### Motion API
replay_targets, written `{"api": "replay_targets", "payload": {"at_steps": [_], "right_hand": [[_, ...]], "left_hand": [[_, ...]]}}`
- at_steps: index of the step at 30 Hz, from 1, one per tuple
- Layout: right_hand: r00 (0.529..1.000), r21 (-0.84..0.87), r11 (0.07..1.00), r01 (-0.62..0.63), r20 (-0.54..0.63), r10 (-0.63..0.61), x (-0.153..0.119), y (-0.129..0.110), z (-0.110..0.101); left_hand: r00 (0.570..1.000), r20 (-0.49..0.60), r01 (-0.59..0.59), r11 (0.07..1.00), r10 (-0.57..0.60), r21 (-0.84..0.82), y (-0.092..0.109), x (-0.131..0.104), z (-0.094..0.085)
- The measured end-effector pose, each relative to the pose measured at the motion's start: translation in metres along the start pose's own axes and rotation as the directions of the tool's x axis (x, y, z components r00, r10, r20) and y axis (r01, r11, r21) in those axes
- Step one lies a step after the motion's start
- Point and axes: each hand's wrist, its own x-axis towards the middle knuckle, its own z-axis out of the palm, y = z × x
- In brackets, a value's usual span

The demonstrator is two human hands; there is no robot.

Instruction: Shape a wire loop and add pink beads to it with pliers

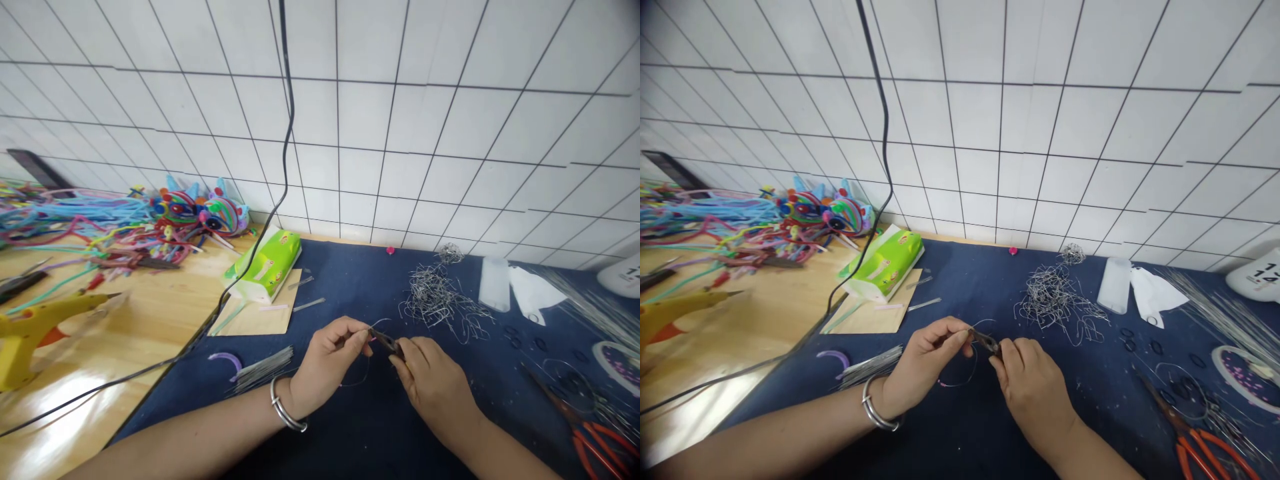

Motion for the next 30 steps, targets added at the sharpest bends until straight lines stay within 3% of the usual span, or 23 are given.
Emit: {"api": "replay_targets", "payload": {"at_steps": [15,22,30], "right_hand": [[0.998,0.097,0.993,-0.064,0.026,0.062,0.0014,-0.0022,-0.0031],[0.991,0.213,0.972,-0.096,0.115,0.073,0.0009,-0.0034,-0.0029],[0.999,-0.01,0.999,0.039,0.039,-0.038,0.0003,0.0057,-0.0053]], "left_hand": [[1.0,0.018,0.006,1.0,-0.006,-0.01,-0.0014,0.0014,-0.0001],[0.999,0.034,-0.013,1.0,0.014,-0.008,-0.0026,0.0,0.0001],[0.996,0.076,0.057,0.998,-0.055,-0.023,-0.0048,0.0,-0.0002]]}}
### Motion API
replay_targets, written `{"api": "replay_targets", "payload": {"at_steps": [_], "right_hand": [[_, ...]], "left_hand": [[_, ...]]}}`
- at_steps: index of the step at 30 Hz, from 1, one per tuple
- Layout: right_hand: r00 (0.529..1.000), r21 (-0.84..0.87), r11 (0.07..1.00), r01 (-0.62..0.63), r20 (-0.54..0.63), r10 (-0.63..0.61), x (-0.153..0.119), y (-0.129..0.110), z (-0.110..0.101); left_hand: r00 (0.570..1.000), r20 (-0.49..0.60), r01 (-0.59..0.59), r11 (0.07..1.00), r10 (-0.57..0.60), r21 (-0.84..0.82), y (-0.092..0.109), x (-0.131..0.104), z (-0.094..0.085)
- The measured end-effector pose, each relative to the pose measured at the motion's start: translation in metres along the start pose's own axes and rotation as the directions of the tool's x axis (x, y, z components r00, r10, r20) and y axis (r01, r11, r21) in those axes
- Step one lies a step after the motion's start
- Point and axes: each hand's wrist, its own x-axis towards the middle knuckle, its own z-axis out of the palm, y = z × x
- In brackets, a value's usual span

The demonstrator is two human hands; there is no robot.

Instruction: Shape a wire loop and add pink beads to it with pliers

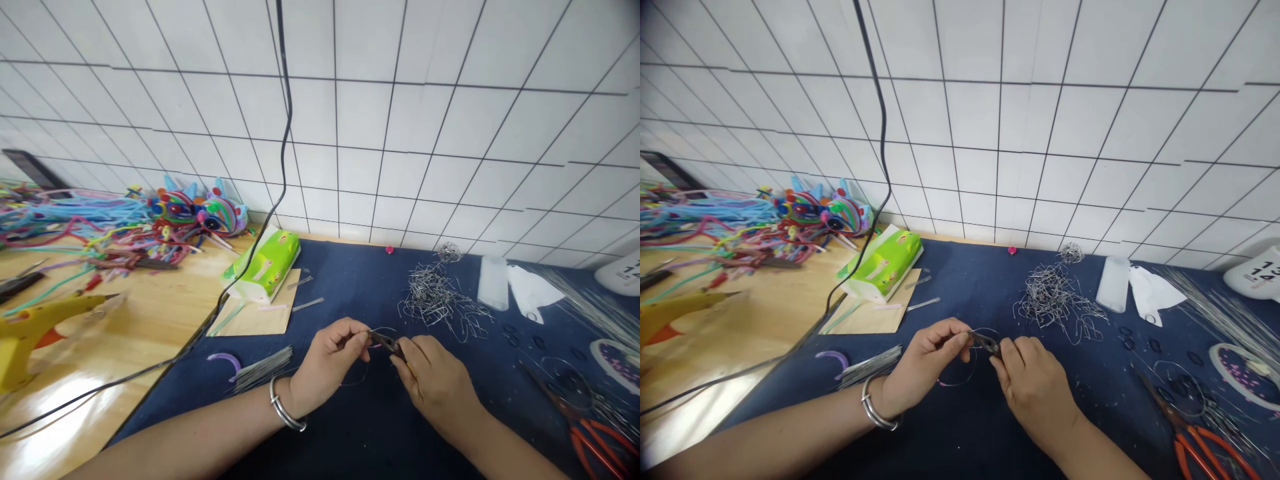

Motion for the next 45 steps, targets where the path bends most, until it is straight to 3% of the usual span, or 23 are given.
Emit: {"api": "replay_targets", "payload": {"at_steps": [5,17,32,40,45], "right_hand": [[0.998,-0.121,0.991,0.065,0.012,-0.064,0.001,0.006,-0.003],[0.996,0.11,0.991,-0.082,0.029,0.079,-0.002,-0.002,0.002],[0.998,0.173,0.983,-0.061,0.031,0.057,-0.003,-0.003,0.004],[1.0,0.078,0.997,0.013,0.004,-0.014,-0.002,0.004,-0.001],[0.998,0.178,0.984,-0.022,0.061,0.012,-0.004,0.007,-0.001]], "left_hand": [[0.999,0.043,-0.026,0.999,0.024,0.04,0.003,0.001,-0.002],[0.992,-0.007,-0.122,0.989,0.123,0.087,-0.002,0.0,-0.002],[0.989,-0.012,-0.146,0.98,0.149,0.134,-0.003,0.0,-0.001],[0.993,0.031,-0.117,0.977,0.113,0.18,0.003,0.002,-0.004],[0.99,0.053,-0.137,0.976,0.13,0.17,0.002,0.005,-0.004]]}}
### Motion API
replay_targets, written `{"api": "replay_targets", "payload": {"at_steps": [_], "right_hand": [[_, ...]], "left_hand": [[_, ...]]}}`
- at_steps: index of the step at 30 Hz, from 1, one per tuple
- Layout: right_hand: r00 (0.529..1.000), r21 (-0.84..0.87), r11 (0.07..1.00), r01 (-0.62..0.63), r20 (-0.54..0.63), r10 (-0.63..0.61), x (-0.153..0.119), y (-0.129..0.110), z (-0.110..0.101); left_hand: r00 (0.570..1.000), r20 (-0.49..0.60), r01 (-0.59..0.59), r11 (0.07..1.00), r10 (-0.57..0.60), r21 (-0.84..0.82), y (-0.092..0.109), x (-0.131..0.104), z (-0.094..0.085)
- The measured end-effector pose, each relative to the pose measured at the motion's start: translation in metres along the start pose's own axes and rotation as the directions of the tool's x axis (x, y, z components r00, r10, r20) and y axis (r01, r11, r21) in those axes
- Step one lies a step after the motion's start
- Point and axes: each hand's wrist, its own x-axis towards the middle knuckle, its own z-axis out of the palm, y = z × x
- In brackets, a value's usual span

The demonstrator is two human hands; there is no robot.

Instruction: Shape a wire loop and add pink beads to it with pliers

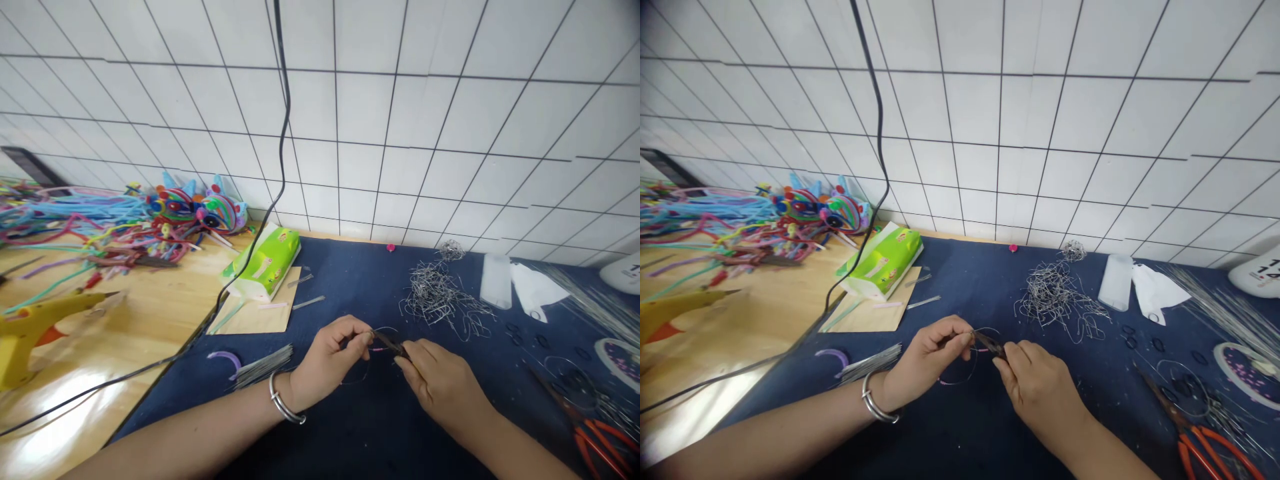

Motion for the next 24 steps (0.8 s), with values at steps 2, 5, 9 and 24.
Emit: {"api": "replay_targets", "payload": {"at_steps": [2,5,9,24], "right_hand": [[0.999,0.041,0.999,-0.025,0.034,0.024,-0.0004,-0.0002,0.0009],[0.997,0.03,0.998,-0.054,0.06,0.052,0.0001,-0.0018,0.0022],[0.997,-0.034,0.997,-0.072,0.035,0.074,0.0019,-0.0044,0.0033],[0.997,0.018,0.997,-0.08,0.013,0.08,0.0027,-0.0095,0.0022]], "left_hand": [[1.0,0.003,0.008,1.0,-0.008,-0.01,-0.0017,0.0002,0.0003],[0.999,-0.002,0.033,0.999,-0.033,-0.024,-0.0044,-0.0001,0.001],[0.998,-0.019,0.064,0.997,-0.064,-0.04,-0.0064,-0.0014,0.0022],[0.999,-0.035,0.02,0.999,-0.022,-0.037,-0.0068,-0.0039,0.0035]]}}
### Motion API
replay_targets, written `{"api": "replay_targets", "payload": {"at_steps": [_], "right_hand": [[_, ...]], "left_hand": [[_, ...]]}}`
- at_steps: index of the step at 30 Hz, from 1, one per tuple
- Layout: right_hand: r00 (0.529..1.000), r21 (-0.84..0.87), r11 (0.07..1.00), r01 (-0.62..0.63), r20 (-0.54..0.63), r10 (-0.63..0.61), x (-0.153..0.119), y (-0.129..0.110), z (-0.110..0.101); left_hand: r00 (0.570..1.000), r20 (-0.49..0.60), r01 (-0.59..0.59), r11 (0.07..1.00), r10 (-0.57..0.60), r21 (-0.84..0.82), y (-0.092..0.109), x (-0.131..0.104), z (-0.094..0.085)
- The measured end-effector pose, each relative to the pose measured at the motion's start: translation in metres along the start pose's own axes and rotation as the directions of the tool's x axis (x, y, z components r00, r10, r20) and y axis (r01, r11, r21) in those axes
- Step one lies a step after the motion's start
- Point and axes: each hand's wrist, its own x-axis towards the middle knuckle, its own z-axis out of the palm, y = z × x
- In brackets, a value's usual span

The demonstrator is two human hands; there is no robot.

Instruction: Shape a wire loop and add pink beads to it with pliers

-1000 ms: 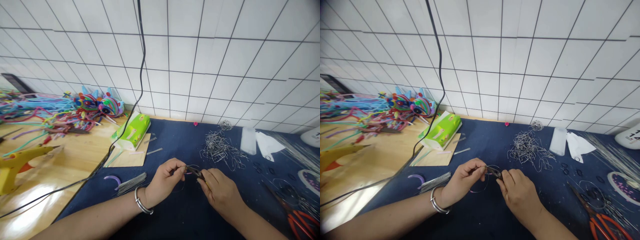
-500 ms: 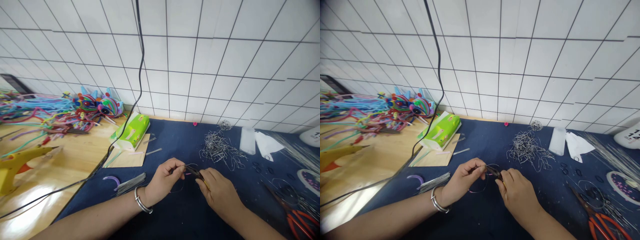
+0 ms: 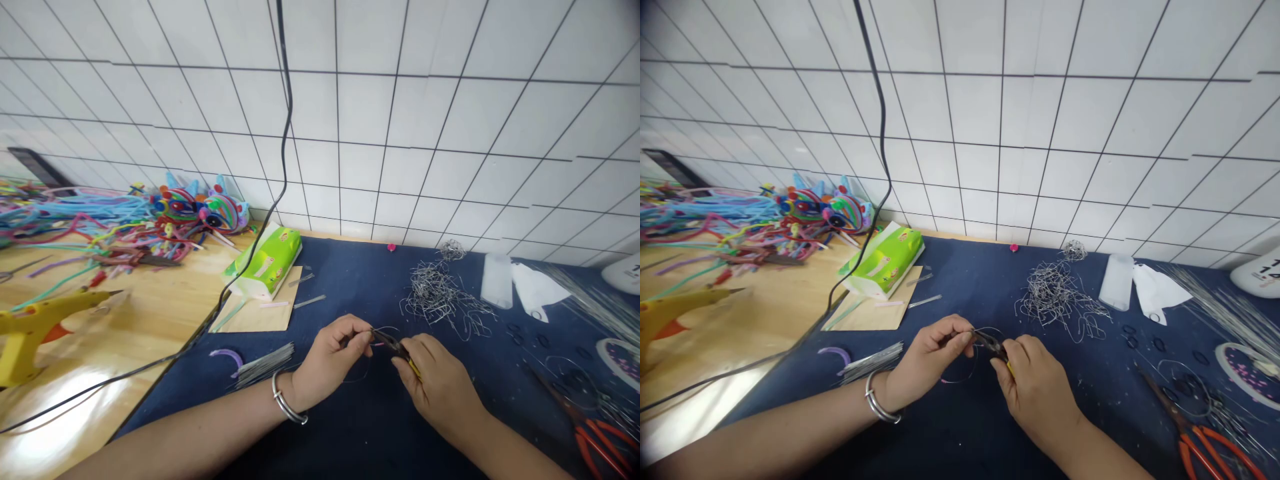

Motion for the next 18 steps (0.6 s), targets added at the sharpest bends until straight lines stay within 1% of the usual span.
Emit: {"api": "replay_targets", "payload": {"at_steps": [4,8,14,18], "right_hand": [[1.0,0.033,0.999,-0.01,0.011,0.01,-0.0015,-0.0015,0.0009],[1.0,0.031,1.0,-0.005,0.005,0.005,-0.0021,-0.0019,0.0005],[0.999,-0.052,0.998,0.048,-0.009,-0.048,-0.0018,0.0016,-0.0031],[0.999,-0.081,0.996,0.047,0.02,-0.046,-0.0013,0.0028,-0.0061]], "left_hand": [[1.0,-0.009,-0.009,1.0,0.009,0.002,0.0003,-0.0005,0.0013],[1.0,0.001,-0.023,1.0,0.023,0.014,0.0024,-0.0005,0.0007],[0.999,0.031,-0.019,0.998,0.017,0.061,0.0048,0.0012,-0.0019],[0.998,0.056,-0.023,0.996,0.018,0.083,0.0056,0.0029,-0.0028]]}}
